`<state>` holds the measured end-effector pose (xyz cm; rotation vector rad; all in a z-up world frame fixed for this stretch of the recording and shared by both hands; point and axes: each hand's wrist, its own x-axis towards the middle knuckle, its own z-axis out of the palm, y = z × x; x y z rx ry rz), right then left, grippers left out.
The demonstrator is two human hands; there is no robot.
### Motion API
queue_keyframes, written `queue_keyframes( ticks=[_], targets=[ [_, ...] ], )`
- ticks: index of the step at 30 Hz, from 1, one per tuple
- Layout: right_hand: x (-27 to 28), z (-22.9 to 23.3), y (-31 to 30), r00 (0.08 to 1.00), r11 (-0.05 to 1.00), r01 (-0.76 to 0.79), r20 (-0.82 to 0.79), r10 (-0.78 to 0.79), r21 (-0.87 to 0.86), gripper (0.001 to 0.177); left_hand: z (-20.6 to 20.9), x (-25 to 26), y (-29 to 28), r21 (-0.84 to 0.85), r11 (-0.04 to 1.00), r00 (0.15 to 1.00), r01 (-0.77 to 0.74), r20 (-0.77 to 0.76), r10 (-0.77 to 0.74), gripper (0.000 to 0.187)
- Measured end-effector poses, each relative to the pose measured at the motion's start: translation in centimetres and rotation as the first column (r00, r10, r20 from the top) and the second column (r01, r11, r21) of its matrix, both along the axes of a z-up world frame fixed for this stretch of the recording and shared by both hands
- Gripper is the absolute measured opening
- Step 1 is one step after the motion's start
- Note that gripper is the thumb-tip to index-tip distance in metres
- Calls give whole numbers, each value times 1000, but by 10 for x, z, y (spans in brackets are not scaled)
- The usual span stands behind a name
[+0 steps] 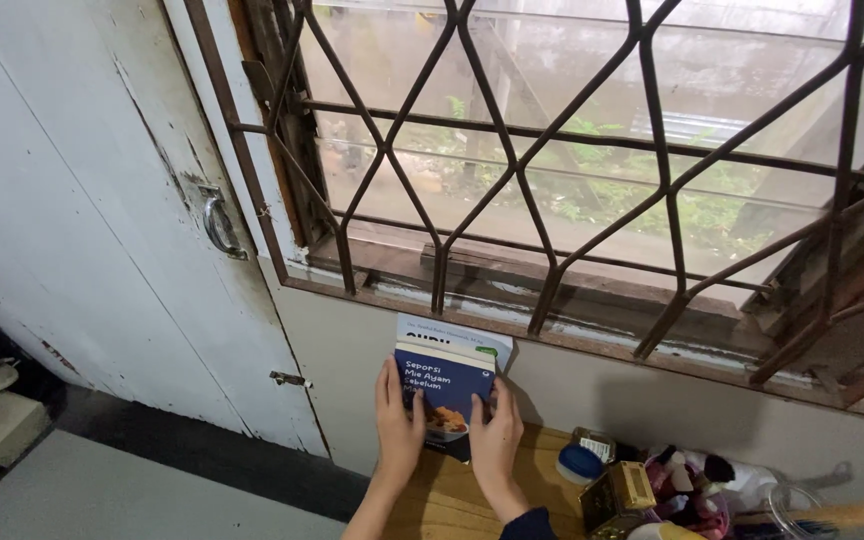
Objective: Organizing books and various toiletries on a wooden desk.
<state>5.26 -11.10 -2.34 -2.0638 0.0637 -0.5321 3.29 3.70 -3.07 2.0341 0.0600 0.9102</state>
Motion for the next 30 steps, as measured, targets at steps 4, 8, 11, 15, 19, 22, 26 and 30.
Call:
queue_keyframes(
  ticks=[4,8,11,15,19,22,26,30],
  targets=[
    [-7,-1,0,993,999,-52,101,54,-15,50,16,-9,-11,115,990,993,-88,92,77,78],
    [-18,10,-2,991,992,-124,55,123,4,59,25,-16,-24,102,993,998,-67,8,67,79],
    [-27,19,-6,986,987,-161,46,162,-11,60,29,-21,-33,116,992,999,-51,16,49,74],
    [-29,2,-19,983,983,-161,72,167,-88,52,26,-25,-46,120,993,1000,6,-22,-3,62],
    [-38,-22,-42,973,973,-145,153,173,-180,47,24,-39,-68,68,995,997,76,-18,-75,56],
    [-55,-20,-59,972,964,-206,82,222,-171,47,17,-50,-87,55,991,992,123,-23,-122,57],
    [-81,-11,-79,978,972,-204,27,209,-116,45,12,-66,-110,17,982,981,191,-41,-190,52],
    [-108,10,-97,964,970,-211,137,227,-119,44,16,-78,-133,58,962,963,268,-34,-267,50]
  ],
)
